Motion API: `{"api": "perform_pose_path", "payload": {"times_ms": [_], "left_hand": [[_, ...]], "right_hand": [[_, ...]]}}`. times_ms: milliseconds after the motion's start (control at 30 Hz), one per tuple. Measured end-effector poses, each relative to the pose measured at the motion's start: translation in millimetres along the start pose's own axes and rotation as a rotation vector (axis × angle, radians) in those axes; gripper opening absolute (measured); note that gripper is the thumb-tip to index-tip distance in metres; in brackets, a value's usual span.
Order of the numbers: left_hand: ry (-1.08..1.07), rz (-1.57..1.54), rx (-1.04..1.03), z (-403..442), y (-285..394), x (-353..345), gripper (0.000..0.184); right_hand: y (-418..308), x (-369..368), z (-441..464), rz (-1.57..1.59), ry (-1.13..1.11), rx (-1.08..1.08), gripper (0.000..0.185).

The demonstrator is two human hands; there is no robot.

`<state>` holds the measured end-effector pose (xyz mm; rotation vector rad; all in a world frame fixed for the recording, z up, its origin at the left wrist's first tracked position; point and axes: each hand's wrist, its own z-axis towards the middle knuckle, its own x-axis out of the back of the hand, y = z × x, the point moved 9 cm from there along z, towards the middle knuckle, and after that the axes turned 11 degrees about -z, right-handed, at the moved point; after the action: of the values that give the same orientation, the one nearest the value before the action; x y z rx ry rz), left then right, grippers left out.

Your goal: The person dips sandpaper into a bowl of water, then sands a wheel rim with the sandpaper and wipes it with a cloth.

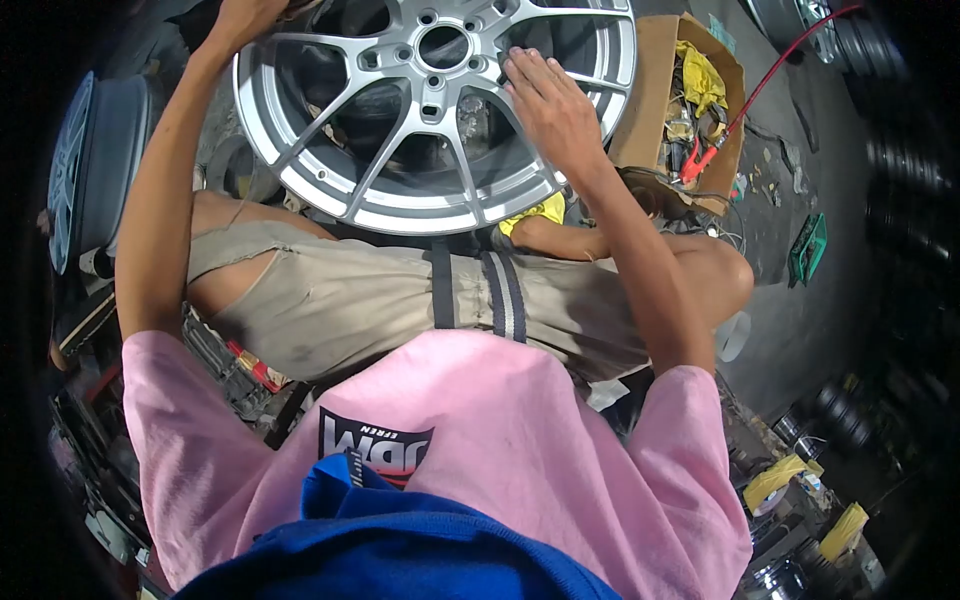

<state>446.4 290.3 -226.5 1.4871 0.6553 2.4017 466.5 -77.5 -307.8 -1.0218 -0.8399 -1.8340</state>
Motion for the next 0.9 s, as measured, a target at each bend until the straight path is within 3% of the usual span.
{"api": "perform_pose_path", "payload": {"times_ms": [67,200,467,567,700,900], "left_hand": [[0.001,0.011,0.007,-3.5,7.8,6.0,0.057],[-0.033,-0.093,0.012,-7.8,1.2,7.1,0.055],[0.096,-0.114,-0.089,-8.9,58.9,9.2,0.046],[0.048,-0.167,-0.152,-14.9,87.3,-6.9,0.046],[-0.036,-0.269,-0.189,-24.8,111.0,-33.2,0.046],[-0.122,-0.169,-0.220,-17.9,104.4,-56.0,0.050]], "right_hand": [[-1.4,3.1,-7.1,0.077,-0.021,-0.094,0.035],[-21.6,5.9,-48.3,0.055,-0.137,-0.007,0.038],[-44.1,-9.3,7.2,0.083,-0.063,-0.014,0.031],[-44.7,-3.4,4.0,0.274,-0.065,-0.131,0.028],[-76.9,0.7,1.7,0.242,-0.046,-0.105,0.032],[-95.9,10.1,-40.9,0.152,-0.097,-0.096,0.040]]}}
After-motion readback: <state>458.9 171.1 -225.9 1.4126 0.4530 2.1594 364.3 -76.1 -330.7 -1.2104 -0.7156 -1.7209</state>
